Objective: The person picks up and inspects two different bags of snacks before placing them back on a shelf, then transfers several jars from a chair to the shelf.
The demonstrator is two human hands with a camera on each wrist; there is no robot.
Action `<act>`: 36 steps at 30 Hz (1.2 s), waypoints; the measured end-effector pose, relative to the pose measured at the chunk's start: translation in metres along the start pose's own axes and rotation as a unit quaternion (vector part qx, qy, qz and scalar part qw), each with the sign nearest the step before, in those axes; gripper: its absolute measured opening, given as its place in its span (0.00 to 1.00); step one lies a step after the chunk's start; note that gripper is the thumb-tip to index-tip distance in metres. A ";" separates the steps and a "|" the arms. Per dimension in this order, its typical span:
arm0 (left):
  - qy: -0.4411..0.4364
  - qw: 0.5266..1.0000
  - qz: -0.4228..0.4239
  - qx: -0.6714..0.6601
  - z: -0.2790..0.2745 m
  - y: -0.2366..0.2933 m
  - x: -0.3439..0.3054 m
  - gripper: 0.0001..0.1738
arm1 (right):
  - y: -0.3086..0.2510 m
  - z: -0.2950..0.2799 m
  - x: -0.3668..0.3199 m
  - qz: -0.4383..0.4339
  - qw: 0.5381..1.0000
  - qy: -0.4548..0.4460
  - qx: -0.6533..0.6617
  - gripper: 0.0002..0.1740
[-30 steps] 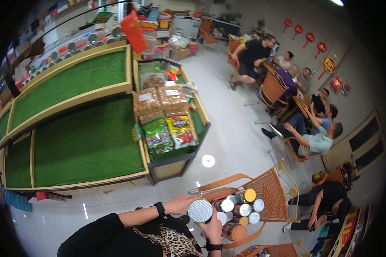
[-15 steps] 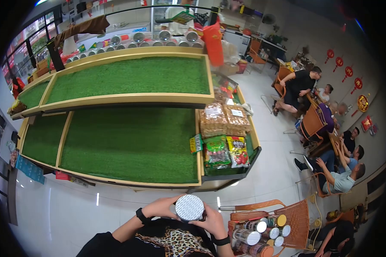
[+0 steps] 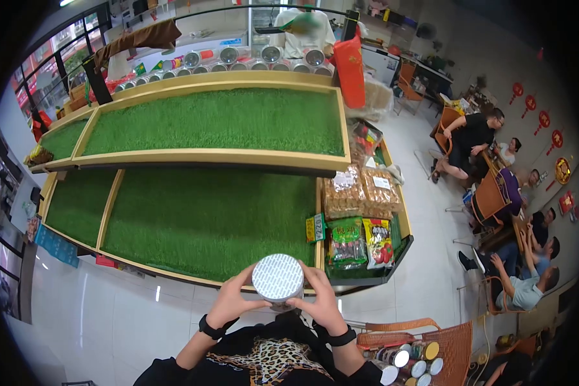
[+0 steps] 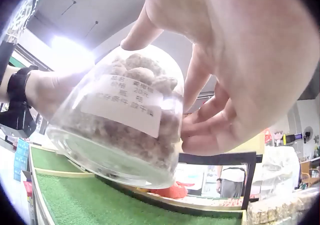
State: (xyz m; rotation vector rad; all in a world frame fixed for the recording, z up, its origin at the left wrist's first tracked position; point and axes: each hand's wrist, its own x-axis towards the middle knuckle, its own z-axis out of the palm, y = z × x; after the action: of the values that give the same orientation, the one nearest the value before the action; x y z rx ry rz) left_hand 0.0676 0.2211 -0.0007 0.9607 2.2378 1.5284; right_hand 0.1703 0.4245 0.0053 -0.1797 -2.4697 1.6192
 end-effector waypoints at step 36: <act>0.054 0.938 0.012 -0.342 0.044 0.020 0.385 0.41 | 0.055 -0.153 0.303 -0.169 0.944 0.205 -0.195 0.43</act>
State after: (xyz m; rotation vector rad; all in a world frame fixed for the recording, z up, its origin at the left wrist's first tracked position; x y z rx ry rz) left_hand -0.1874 0.5076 0.0547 0.6916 1.5363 2.1846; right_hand -0.0918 0.6438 0.0404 -0.1206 -2.3001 0.8464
